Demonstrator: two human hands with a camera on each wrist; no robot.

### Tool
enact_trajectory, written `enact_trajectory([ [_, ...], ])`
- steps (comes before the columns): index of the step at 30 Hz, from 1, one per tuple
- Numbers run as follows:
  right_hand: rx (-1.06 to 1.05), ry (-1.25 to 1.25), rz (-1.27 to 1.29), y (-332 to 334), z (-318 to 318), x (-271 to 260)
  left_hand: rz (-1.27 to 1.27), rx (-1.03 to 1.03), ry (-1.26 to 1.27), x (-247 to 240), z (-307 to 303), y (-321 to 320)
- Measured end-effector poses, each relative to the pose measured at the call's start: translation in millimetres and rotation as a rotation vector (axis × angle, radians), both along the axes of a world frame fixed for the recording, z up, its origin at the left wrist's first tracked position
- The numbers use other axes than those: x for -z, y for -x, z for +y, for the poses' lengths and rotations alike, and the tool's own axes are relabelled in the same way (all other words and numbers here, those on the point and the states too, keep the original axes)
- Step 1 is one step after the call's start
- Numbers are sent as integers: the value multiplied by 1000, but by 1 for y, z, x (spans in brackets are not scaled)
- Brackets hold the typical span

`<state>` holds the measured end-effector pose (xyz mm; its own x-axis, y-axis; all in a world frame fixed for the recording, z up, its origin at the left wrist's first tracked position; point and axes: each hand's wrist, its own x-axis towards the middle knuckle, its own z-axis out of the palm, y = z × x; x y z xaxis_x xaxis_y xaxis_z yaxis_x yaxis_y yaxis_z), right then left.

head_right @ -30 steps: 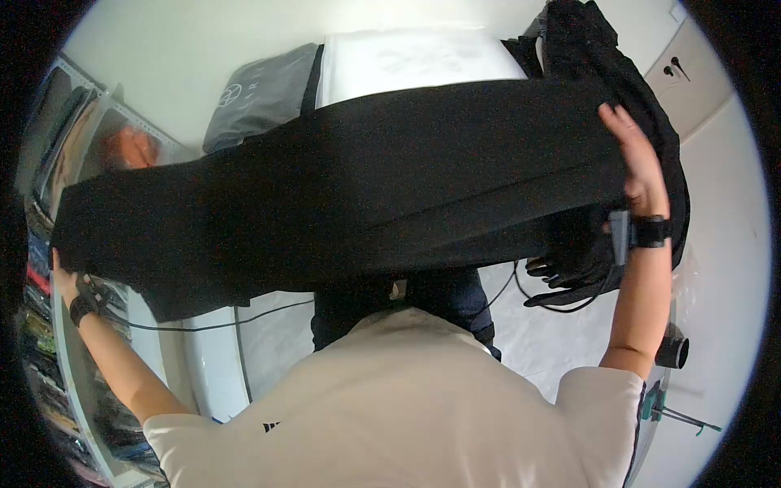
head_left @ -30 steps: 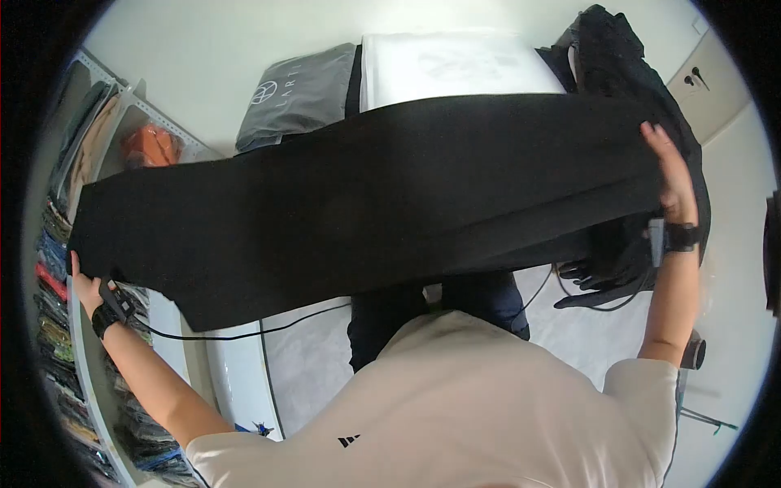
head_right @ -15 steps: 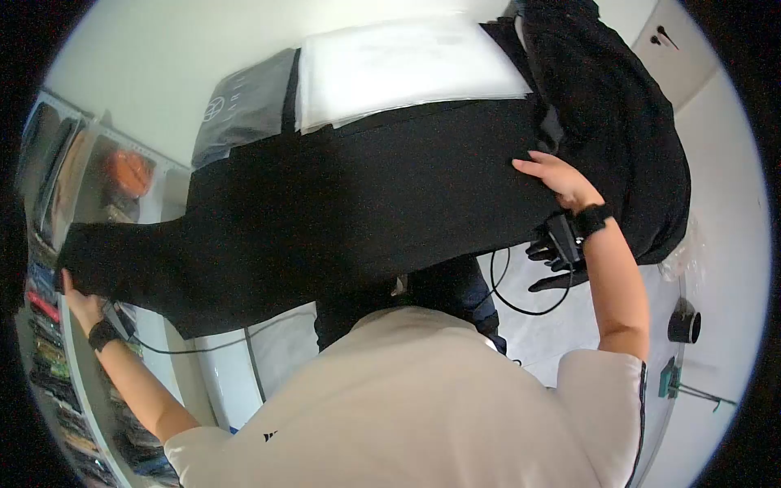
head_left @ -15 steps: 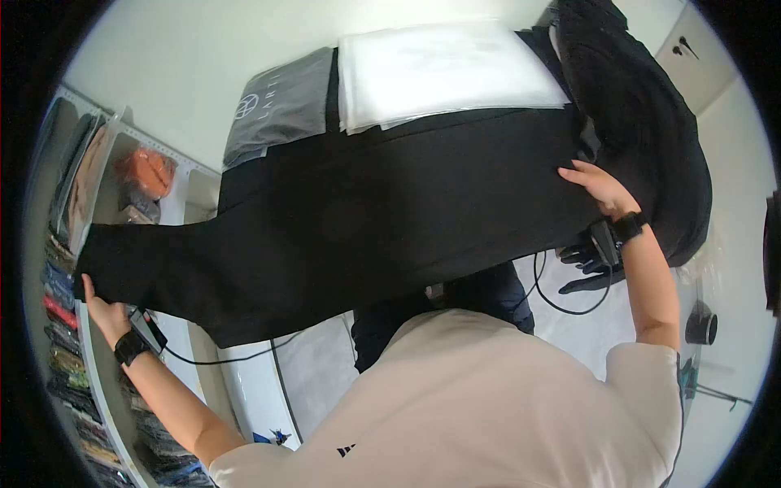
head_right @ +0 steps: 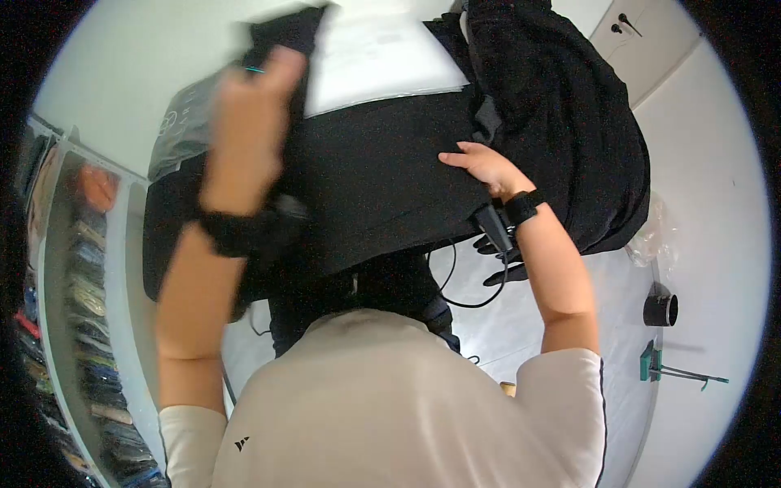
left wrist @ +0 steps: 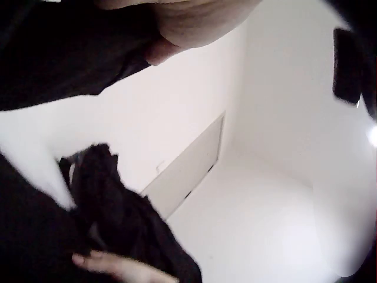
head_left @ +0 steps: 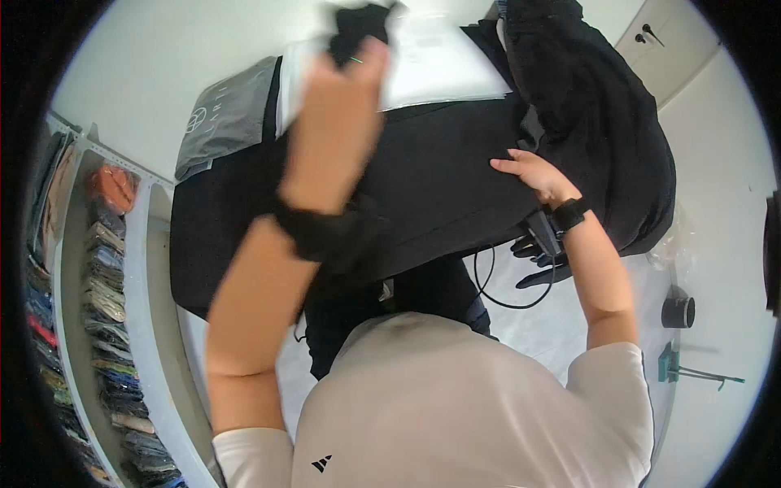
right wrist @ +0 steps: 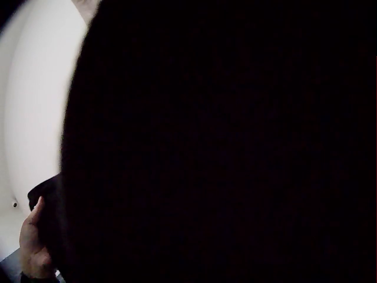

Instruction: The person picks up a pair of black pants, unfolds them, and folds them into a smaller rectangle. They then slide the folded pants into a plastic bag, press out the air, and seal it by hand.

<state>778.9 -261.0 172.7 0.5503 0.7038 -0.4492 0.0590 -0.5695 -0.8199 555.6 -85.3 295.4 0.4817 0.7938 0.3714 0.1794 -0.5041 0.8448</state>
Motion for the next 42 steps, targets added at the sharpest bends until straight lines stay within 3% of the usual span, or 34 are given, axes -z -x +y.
enact_trajectory([
  [2,-1,6,-9,-7,-2,10,69,100,47,48,-41,-42],
  [4,-31,-69,90,-15,-3,20,357,282,95,98,-68,-62],
  [5,-70,-140,194,-18,-3,24,458,358,-240,125,-77,-62],
  [6,-110,-211,298,-20,-2,25,373,252,-725,144,-88,-62],
  [8,-75,-198,218,-8,-2,9,391,173,-795,160,-94,-65],
  [10,-87,-180,367,-7,-3,7,546,357,-433,122,-86,-59],
  [11,-86,-183,369,-7,-3,9,460,378,-371,109,-80,-55],
  [13,47,-160,193,-4,-1,12,380,350,-409,85,-78,-47],
  [17,-65,-81,307,-6,-5,0,305,369,-470,96,-95,-42],
  [18,-88,-160,300,-9,-6,8,489,423,-330,94,-103,-42],
  [20,-120,-232,292,-26,-7,35,528,378,-676,161,-108,-51],
  [22,41,-177,151,-36,0,53,539,432,-581,148,-122,-38],
  [23,26,-287,309,-30,-4,47,497,496,-556,144,-119,-30],
  [24,156,-187,355,-4,-3,8,457,555,-526,132,-114,-19],
  [26,224,-259,475,5,-2,-2,436,631,-452,100,-93,16],
  [28,201,-347,429,14,-2,-6,437,513,-386,67,-66,65],
  [29,176,-296,522,2,-4,4,429,397,-387,71,-46,89],
  [31,163,-306,430,8,-7,-2,425,133,-205,63,-14,144],
  [35,105,-223,311,25,-4,-18,680,-380,-28,107,46,256],
  [36,93,-162,213,22,-4,-17,686,-389,-28,117,49,267],
  [39,-8,-177,282,15,0,-12,406,-276,540,125,44,278],
  [42,10,-172,319,19,0,-18,470,-273,463,125,34,265],
])
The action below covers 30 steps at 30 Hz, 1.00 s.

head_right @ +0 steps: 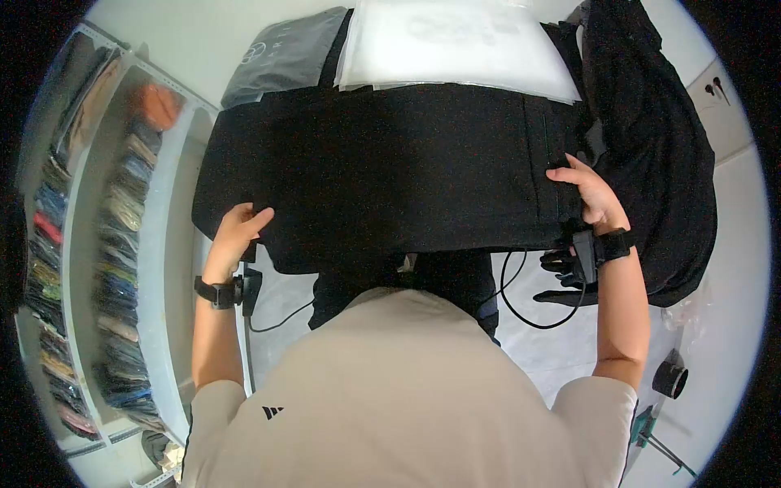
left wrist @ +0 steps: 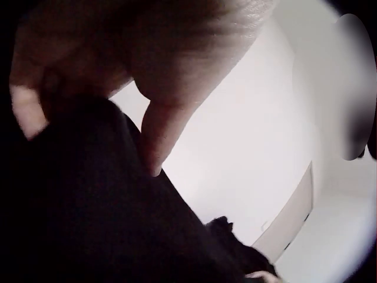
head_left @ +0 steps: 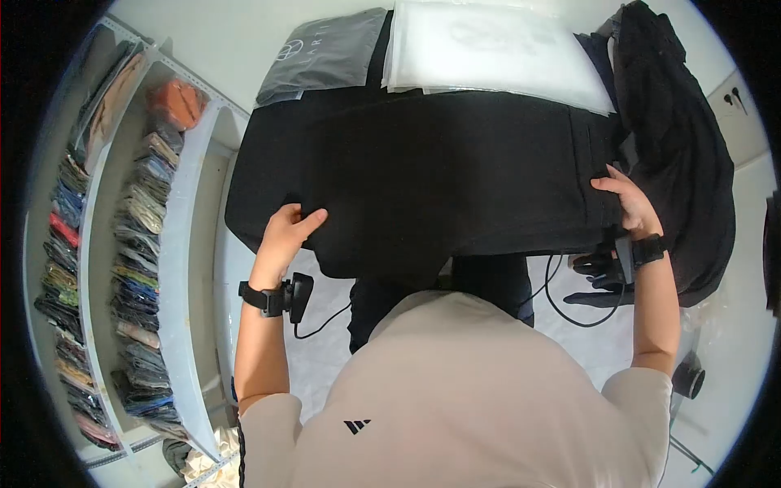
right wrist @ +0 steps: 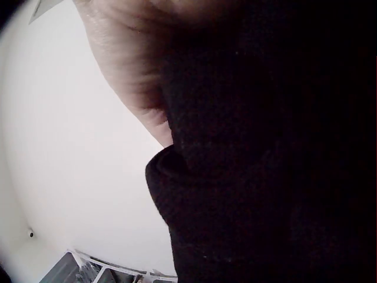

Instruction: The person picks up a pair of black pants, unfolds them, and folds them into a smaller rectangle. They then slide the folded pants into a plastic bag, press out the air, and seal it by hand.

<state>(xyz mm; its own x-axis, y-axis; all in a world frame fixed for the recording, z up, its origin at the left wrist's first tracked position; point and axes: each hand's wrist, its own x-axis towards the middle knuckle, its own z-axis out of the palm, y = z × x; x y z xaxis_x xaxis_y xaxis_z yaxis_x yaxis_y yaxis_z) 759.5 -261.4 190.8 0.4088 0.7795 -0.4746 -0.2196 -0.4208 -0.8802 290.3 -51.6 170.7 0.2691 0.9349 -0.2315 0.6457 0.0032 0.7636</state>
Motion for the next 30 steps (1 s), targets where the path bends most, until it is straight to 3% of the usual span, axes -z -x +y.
enact_trajectory([
  [1,20,-12,39,1,0,1,-5,119,225,-32,-8,-14],
  [5,28,-8,-16,-5,0,6,-220,176,161,-25,-4,-19],
  [7,25,-118,-92,-5,0,4,-208,204,-167,-39,3,-23],
  [8,26,-116,-93,-3,-1,1,-174,102,-373,-25,16,-16],
  [12,11,-270,-42,5,-9,-9,-489,184,-78,-54,28,-10],
  [14,55,-260,14,8,-11,-1,-393,44,-64,-29,35,-7],
  [16,112,-107,-36,3,-9,22,-76,128,-65,-6,40,-6],
  [18,80,-77,62,6,-10,17,-108,71,11,12,43,4],
  [20,141,-27,12,11,-9,15,-82,29,96,-3,31,7],
  [22,197,26,-37,18,-9,12,-321,0,365,-6,24,19],
  [24,169,75,-288,27,-9,4,-366,26,403,0,22,31],
  [25,174,71,-287,30,-10,6,-369,17,392,-3,18,32],
  [26,152,120,-639,31,-11,10,-372,8,382,-6,13,30],
  [27,126,171,-992,33,-14,12,-541,-16,315,-9,0,17],
  [28,100,31,-1468,49,-11,7,-540,-8,315,-8,1,17],
  [30,-36,-213,-1539,90,2,-21,-698,80,455,-5,4,16],
])
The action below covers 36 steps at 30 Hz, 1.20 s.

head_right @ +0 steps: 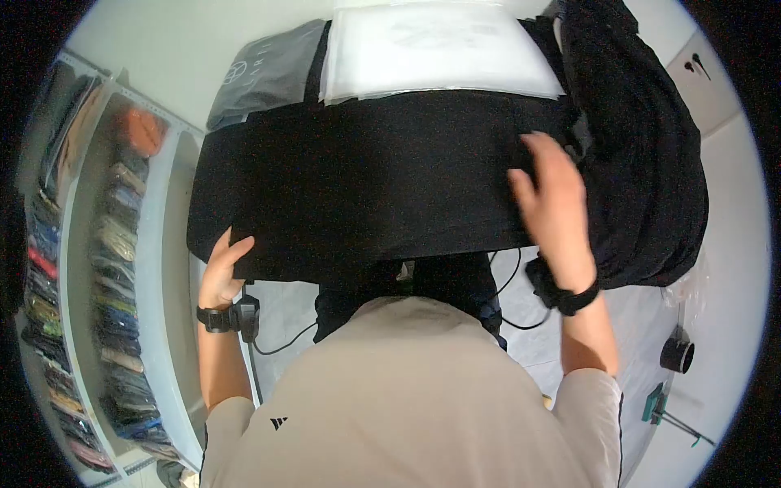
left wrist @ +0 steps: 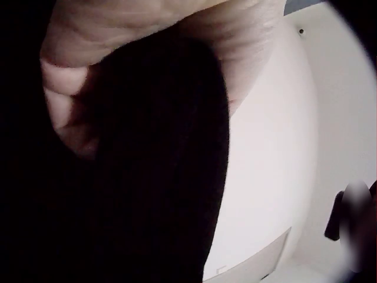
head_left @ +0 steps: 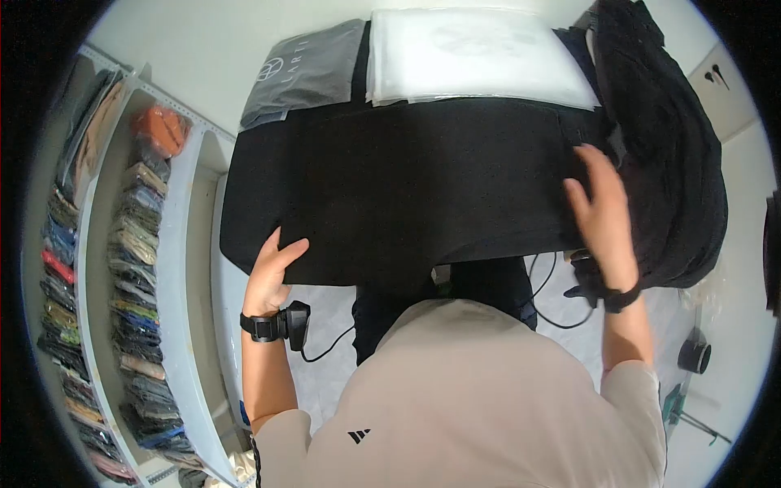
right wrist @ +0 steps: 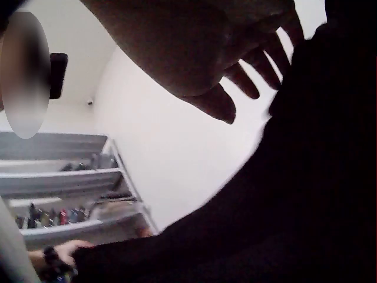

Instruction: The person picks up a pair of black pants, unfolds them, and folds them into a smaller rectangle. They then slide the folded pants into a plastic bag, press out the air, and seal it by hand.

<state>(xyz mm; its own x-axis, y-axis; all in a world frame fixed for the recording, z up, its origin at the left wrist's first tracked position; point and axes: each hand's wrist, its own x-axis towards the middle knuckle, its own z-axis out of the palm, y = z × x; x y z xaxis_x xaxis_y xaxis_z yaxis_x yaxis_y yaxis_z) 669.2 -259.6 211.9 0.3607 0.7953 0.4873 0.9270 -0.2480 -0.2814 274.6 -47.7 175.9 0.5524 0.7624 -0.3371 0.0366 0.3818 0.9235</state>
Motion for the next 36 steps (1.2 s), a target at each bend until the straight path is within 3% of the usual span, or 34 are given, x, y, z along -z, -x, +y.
enact_trajectory([
  [2,-218,14,-12,35,18,3,-114,-2,28,-10,-2,-10],
  [6,-297,255,-3,103,50,37,-391,0,-273,-39,-7,-39],
  [8,-280,204,-121,118,52,61,-426,-68,-32,-78,-20,-78],
  [10,-288,190,-100,117,49,64,-421,-10,-94,-97,-40,-118],
  [12,-293,184,-77,105,42,61,-452,184,-207,-110,-50,-144],
  [14,-519,204,140,84,26,54,-481,312,-360,-105,-47,-164],
  [16,-471,-13,251,47,15,29,-511,432,-517,-111,-50,-191],
  [17,-329,-6,279,27,5,21,-411,410,-411,-118,-60,-208],
  [18,-188,1,308,10,-5,15,-340,467,-559,-114,-58,-225],
  [20,-53,-68,885,-22,-14,18,-208,551,-866,-107,-55,-257],
  [21,-174,-181,1254,-42,-15,41,-225,535,-202,-108,-71,-283],
  [22,-169,-189,1246,-48,-19,39,-219,724,-346,-102,-72,-302],
  [23,-106,-240,1501,-54,-21,36,-321,785,-160,-85,-81,-329],
  [24,-40,-286,1758,-58,-22,34,-145,718,-392,-55,-89,-353],
  [28,12,-410,1980,-55,-19,14,263,1011,-694,-23,-122,-376],
  [32,-10,-181,1698,-71,-25,28,58,1131,-707,-36,-123,-332],
  [34,2,-123,1661,-65,-23,17,-204,956,-1237,-29,-114,-297],
  [36,9,-123,1506,-65,-18,25,-130,858,-1533,-35,-104,-265],
])
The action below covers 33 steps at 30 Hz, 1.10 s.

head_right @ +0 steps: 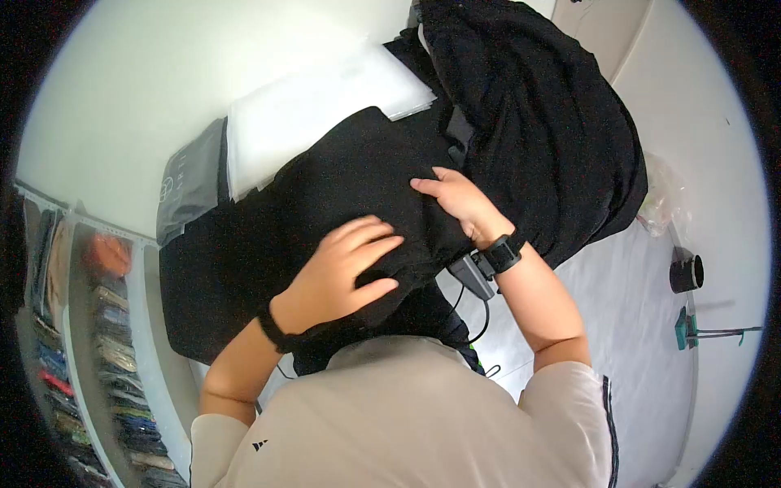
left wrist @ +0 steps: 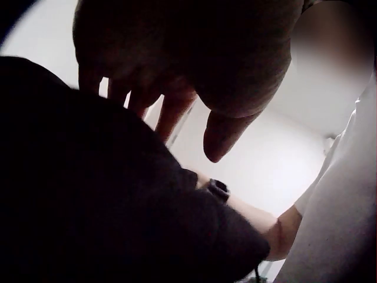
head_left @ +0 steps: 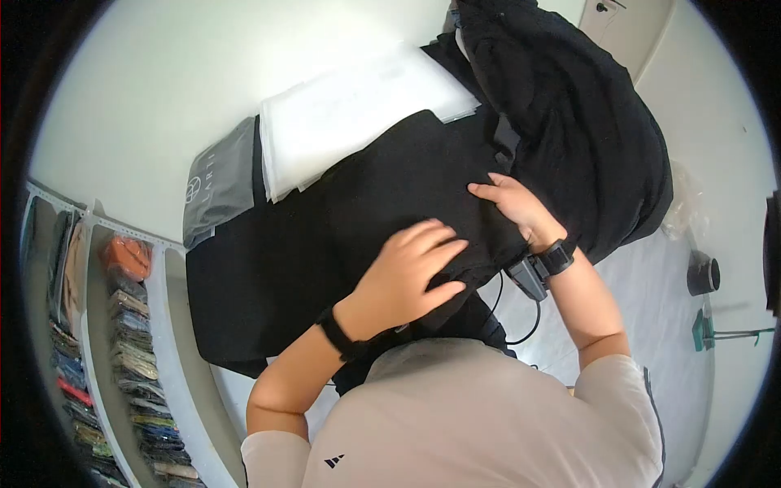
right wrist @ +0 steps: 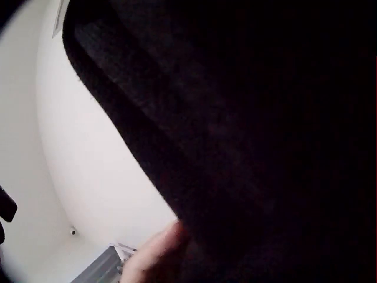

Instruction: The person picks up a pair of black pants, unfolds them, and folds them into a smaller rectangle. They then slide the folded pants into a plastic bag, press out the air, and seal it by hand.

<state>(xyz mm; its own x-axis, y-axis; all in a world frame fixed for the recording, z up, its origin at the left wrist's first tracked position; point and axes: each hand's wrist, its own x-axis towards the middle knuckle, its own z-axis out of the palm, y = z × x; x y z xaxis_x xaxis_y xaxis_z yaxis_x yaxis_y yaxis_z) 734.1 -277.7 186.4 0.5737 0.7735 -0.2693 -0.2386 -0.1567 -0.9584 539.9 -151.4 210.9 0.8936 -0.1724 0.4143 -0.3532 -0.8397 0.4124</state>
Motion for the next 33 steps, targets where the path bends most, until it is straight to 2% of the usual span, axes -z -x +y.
enact_trajectory([
  [2,-31,-13,-7,-6,-1,9,1,-240,-68,-3,16,27],
  [4,-11,29,-41,-9,-2,5,-10,-489,90,9,50,45],
  [5,-22,93,-48,-11,-3,4,-7,-544,202,10,74,47],
  [6,-39,97,-57,-13,-4,5,56,-676,385,10,92,48],
  [7,-35,87,-59,-14,-5,7,-6,-688,320,19,119,47],
  [8,-30,75,-63,-12,-3,6,42,-716,377,21,137,43],
  [10,-39,93,-34,-4,-2,-6,72,-689,376,31,165,31],
  [12,-14,98,-61,-6,-2,-3,226,-603,401,31,172,21],
  [13,24,131,-68,3,-1,-14,126,-553,375,41,175,17],
  [14,17,131,-80,1,-1,-9,45,-489,192,50,181,10],
  [17,-41,39,31,-10,-4,6,-6,-506,185,53,181,5],
  [19,-44,40,14,-10,-4,5,45,-515,-85,43,177,7],
  [22,-54,24,22,-17,-5,15,-106,-521,-211,51,172,1],
  [24,-62,-15,39,-17,-6,18,-91,-522,-155,48,178,2],
  [26,-59,-26,32,-17,-7,18,-66,-474,67,41,187,2],
  [27,-49,-44,31,-17,-7,18,43,-473,322,27,186,6],
  [28,-51,-46,29,-17,-7,20,40,-473,320,26,190,4],
  [30,-55,-90,98,-20,-10,26,-72,-450,563,25,198,0],
  [31,-57,-95,59,-21,-10,28,97,-429,680,19,202,0],
  [33,-55,-84,54,-17,-11,20,137,-366,758,23,207,-6],
])
